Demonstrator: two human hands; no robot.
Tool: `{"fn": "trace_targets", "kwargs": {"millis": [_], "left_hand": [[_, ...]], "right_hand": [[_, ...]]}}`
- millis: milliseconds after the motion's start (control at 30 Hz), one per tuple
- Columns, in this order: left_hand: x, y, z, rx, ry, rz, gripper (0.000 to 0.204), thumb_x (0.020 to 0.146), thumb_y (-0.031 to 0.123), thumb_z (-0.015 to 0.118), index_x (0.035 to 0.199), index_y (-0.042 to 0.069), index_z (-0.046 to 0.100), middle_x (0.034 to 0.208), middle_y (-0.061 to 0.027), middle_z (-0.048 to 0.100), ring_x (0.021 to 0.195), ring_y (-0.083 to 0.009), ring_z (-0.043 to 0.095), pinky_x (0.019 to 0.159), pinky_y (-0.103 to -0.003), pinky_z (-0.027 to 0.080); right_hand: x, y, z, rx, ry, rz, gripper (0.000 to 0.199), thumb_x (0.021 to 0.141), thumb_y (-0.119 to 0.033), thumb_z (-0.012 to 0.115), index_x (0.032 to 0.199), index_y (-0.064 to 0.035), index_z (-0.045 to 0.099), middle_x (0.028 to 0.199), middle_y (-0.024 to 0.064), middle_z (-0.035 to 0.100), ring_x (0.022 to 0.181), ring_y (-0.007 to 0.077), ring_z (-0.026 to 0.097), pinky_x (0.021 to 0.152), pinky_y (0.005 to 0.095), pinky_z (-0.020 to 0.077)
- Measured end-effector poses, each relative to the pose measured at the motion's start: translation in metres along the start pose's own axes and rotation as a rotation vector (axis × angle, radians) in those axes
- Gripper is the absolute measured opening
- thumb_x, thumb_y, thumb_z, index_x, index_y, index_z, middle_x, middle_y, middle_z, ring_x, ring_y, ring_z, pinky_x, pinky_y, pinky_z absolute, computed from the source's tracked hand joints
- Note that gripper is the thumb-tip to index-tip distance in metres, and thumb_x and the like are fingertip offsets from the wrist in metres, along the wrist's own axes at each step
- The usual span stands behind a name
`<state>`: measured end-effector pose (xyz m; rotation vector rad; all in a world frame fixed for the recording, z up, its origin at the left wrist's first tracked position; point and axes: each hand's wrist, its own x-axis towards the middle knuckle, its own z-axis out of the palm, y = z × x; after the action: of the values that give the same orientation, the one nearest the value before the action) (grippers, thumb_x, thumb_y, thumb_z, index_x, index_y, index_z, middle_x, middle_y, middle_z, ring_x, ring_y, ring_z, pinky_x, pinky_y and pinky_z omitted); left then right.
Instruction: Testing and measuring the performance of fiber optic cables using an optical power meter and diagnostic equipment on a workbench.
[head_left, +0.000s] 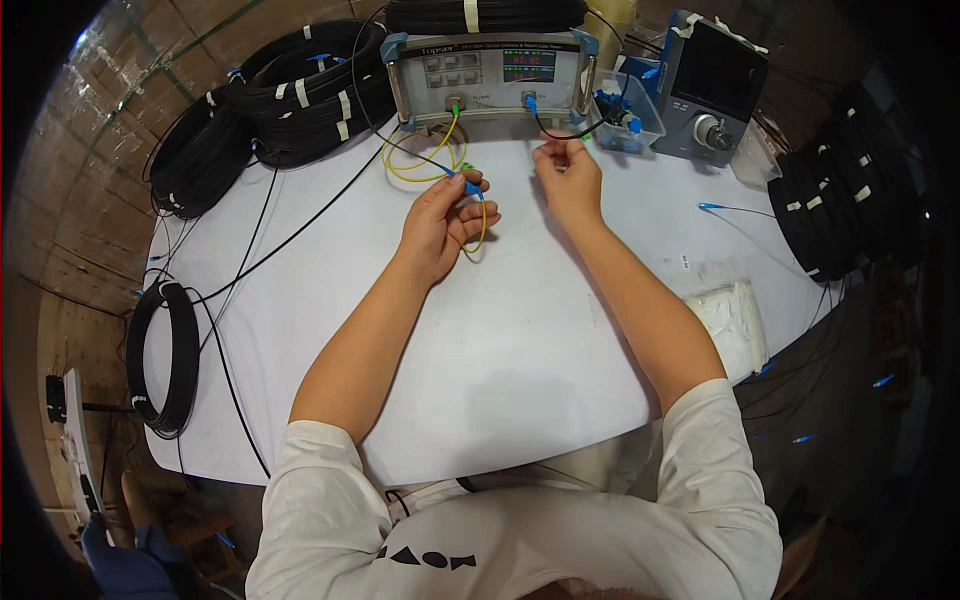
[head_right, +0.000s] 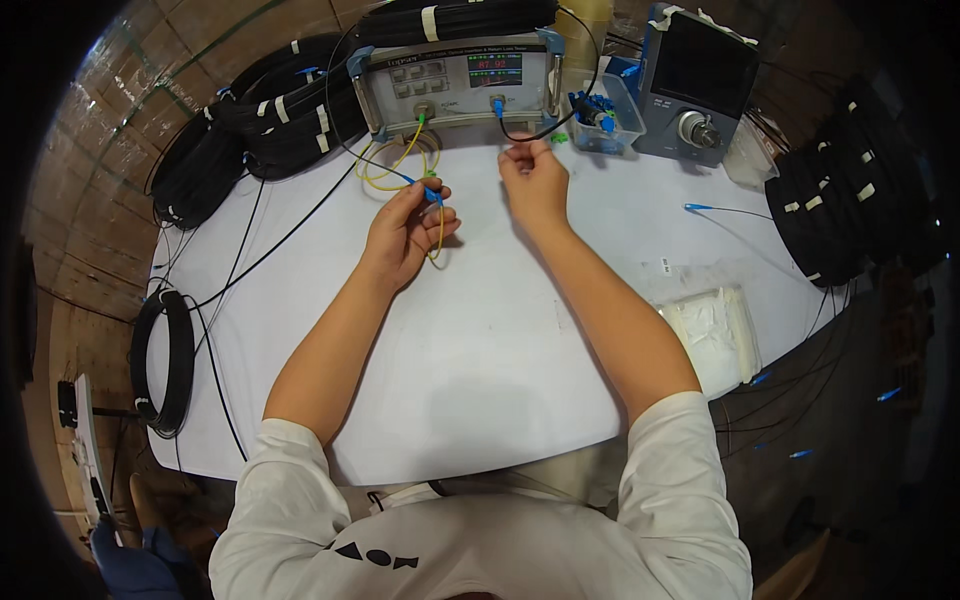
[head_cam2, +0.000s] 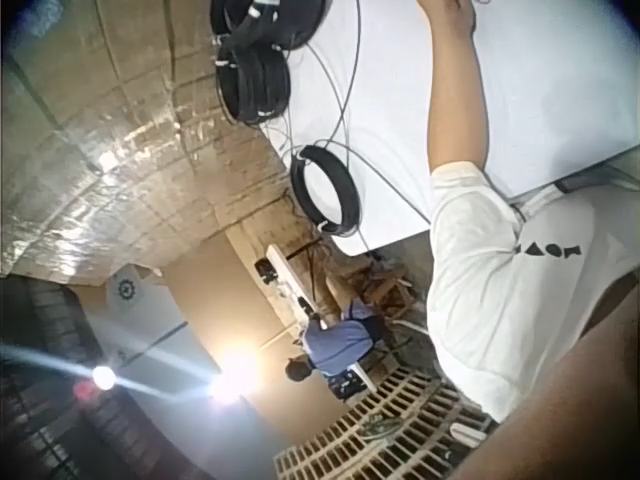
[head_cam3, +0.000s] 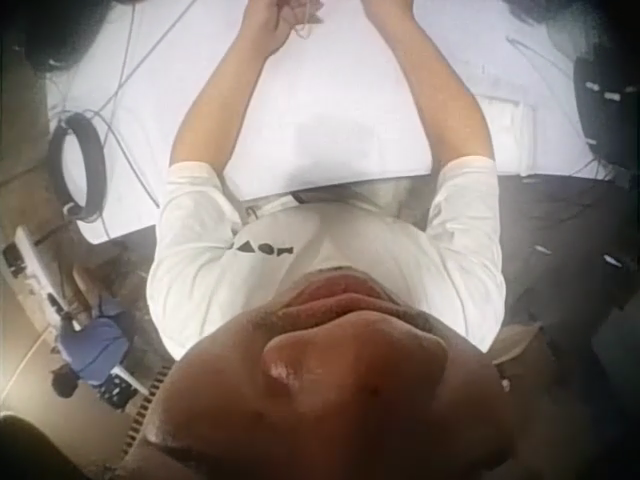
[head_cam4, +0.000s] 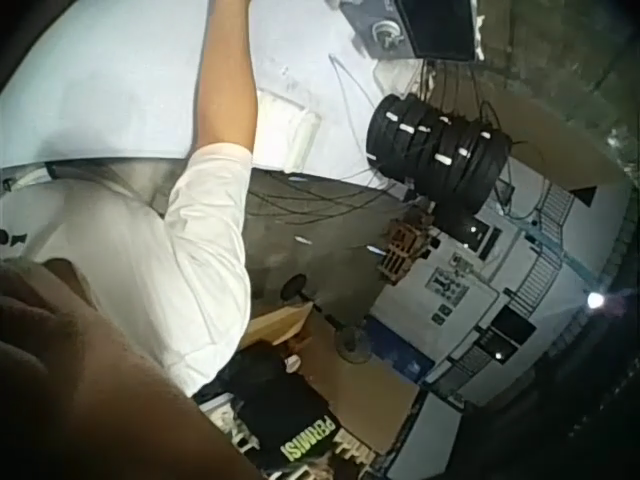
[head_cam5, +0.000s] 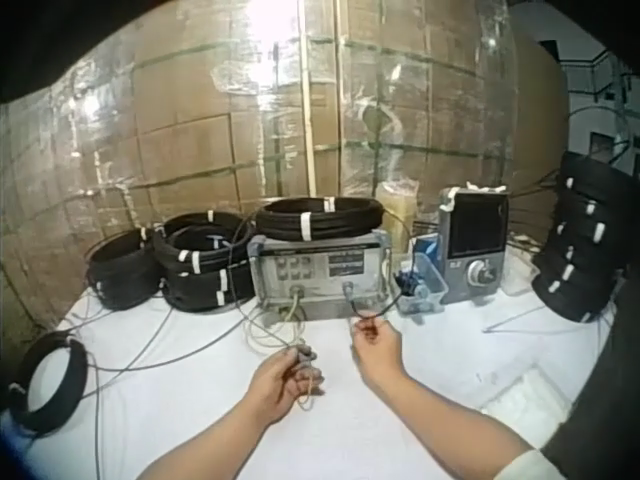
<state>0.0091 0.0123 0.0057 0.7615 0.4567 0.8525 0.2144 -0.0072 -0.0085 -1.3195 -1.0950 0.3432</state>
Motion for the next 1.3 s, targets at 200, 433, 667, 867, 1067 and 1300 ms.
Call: {"fn": "trace_targets", "kwargs": {"millis": [200, 433, 667, 867, 1067, 1300], "left_hand": [[0.003, 0.003, -0.016, -0.113, -0.22, -0.129, 0.029, 0.101, 0.027, 0.049, 0.109, 0.001, 0.059, 0.104, -0.0103, 0.064, 0.065, -0.0138, 0.057, 0.054, -0.027, 0.047], [-0.001, 0.0, -0.002, 0.18, -0.153, -0.111, 0.031, 0.101, 0.027, 0.047, 0.103, 0.0, 0.06, 0.091, -0.0098, 0.064, 0.065, -0.0142, 0.06, 0.06, -0.026, 0.052], [-0.006, -0.007, 0.006, 0.445, -0.224, -0.07, 0.029, 0.101, 0.027, 0.045, 0.094, 0.002, 0.058, 0.074, -0.009, 0.063, 0.065, -0.0169, 0.064, 0.061, -0.027, 0.052], [-0.005, -0.002, 0.006, 0.506, -0.282, -0.049, 0.029, 0.099, 0.026, 0.043, 0.086, 0.002, 0.054, 0.086, -0.0088, 0.056, 0.06, -0.0163, 0.054, 0.052, -0.028, 0.045], [-0.004, -0.008, 0.003, 0.451, -0.287, -0.031, 0.029, 0.097, 0.027, 0.044, 0.082, 0.004, 0.053, 0.078, -0.007, 0.054, 0.06, -0.0157, 0.052, 0.053, -0.029, 0.045], [-0.01, -0.006, 0.01, 0.518, -0.278, -0.008, 0.031, 0.097, 0.027, 0.045, 0.083, 0.003, 0.056, 0.076, -0.0065, 0.055, 0.062, -0.0158, 0.053, 0.057, -0.029, 0.047]], "right_hand": [[0.047, -0.003, 0.005, -0.292, 0.087, -0.45, 0.037, 0.081, -0.009, 0.077, 0.117, -0.0122, 0.069, 0.093, 0.0071, 0.066, 0.071, 0.0163, 0.062, 0.065, 0.0287, 0.0514], [0.047, -0.006, -0.002, -0.329, 0.016, -0.563, 0.017, 0.082, -0.012, 0.076, 0.099, -0.0074, 0.074, 0.097, 0.0074, 0.068, 0.081, 0.0238, 0.067, 0.069, 0.0295, 0.0526], [0.0, -0.025, -0.019, 0.384, -0.43, 0.312, 0.03, 0.098, -0.029, 0.063, 0.109, -0.0022, 0.069, 0.098, 0.0037, 0.071, 0.087, 0.0115, 0.067, 0.076, 0.0261, 0.0539], [-0.018, -0.038, -0.015, 0.43, -0.394, 0.551, 0.033, 0.098, -0.032, 0.062, 0.11, -0.0008, 0.066, 0.092, 0.006, 0.068, 0.08, 0.0153, 0.069, 0.07, 0.0283, 0.0595], [-0.019, -0.037, -0.007, 0.519, -0.397, 0.605, 0.029, 0.096, -0.031, 0.065, 0.1, -0.0018, 0.067, 0.087, 0.0052, 0.066, 0.076, 0.0145, 0.068, 0.066, 0.028, 0.0591], [-0.013, -0.042, -0.016, 0.313, -0.486, 0.593, 0.03, 0.094, -0.032, 0.066, 0.097, -0.0016, 0.068, 0.084, 0.0057, 0.066, 0.073, 0.013, 0.067, 0.067, 0.0281, 0.0599]]}}
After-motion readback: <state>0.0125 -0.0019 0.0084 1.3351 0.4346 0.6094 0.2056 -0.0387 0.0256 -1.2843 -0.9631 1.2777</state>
